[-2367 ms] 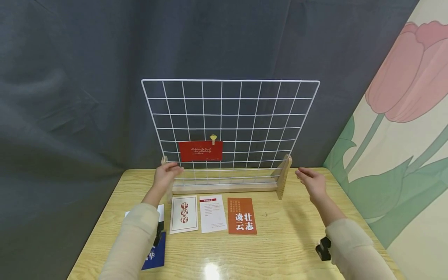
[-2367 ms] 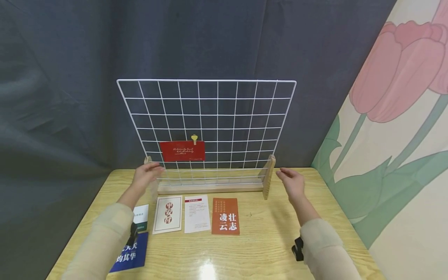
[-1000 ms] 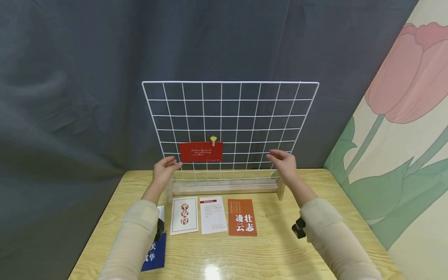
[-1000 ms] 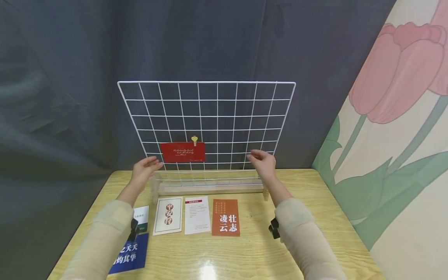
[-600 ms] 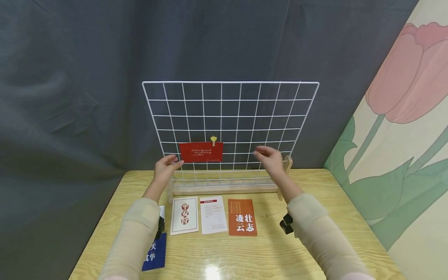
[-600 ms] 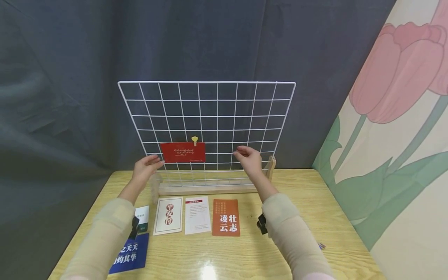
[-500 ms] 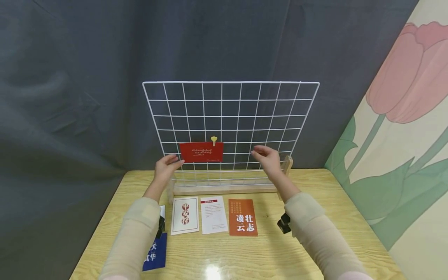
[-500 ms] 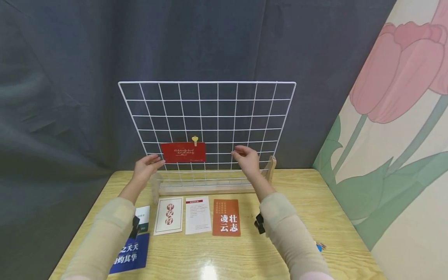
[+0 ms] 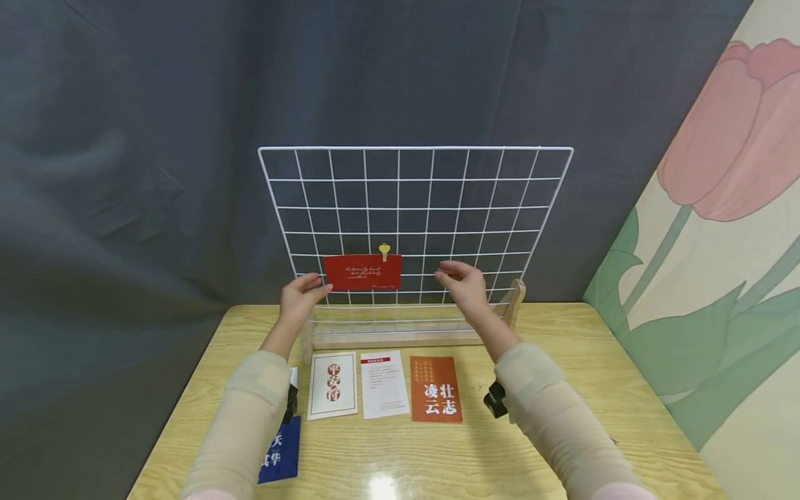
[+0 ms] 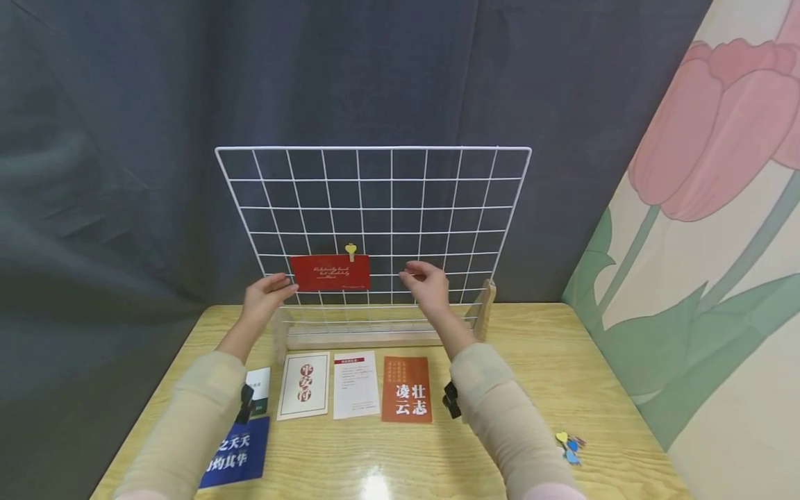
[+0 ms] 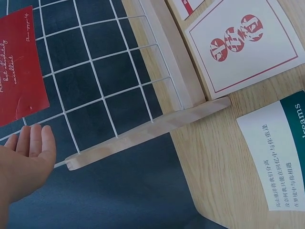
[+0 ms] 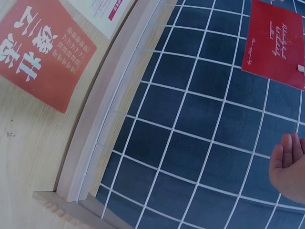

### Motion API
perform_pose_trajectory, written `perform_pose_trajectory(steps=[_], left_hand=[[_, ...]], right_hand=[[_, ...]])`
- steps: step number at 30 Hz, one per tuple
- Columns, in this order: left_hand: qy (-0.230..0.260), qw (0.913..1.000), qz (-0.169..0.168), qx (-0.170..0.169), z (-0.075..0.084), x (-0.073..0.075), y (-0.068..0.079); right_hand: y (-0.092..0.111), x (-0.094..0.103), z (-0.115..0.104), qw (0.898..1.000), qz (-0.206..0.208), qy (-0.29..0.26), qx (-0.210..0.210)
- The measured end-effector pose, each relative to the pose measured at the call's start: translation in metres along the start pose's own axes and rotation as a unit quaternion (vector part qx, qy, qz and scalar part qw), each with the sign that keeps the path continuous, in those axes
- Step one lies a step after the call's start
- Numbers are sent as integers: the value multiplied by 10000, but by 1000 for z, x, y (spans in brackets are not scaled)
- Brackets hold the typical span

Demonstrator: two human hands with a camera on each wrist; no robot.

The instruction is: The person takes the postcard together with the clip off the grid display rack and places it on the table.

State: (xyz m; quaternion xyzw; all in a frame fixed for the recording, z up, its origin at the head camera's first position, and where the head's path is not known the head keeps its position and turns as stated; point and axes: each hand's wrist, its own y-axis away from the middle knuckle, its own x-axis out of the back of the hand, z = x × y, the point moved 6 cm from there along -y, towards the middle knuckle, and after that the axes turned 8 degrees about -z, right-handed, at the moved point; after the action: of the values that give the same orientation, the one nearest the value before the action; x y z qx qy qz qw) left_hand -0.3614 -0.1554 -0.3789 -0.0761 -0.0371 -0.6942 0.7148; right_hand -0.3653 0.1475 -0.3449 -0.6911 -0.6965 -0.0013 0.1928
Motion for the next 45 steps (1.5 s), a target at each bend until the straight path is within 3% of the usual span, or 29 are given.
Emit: perform_pose_trajectory(steps=[7, 17, 30, 45], left_hand=[[-48, 9999, 72, -130, 4, -1, 0], [-103, 9999, 95, -34, 6, -4, -3], [-165, 9995, 174, -202, 10, -5, -1], [-123, 9994, 148, -290, 13, -8, -3]], right_hand=[[-3, -16, -14, 9994, -169, 17, 311], [-9, -37, -32, 9966, -253, 277, 736], [-13, -59, -49, 9958, -572, 227, 685], [-17, -72, -56, 9937, -555, 366, 907]])
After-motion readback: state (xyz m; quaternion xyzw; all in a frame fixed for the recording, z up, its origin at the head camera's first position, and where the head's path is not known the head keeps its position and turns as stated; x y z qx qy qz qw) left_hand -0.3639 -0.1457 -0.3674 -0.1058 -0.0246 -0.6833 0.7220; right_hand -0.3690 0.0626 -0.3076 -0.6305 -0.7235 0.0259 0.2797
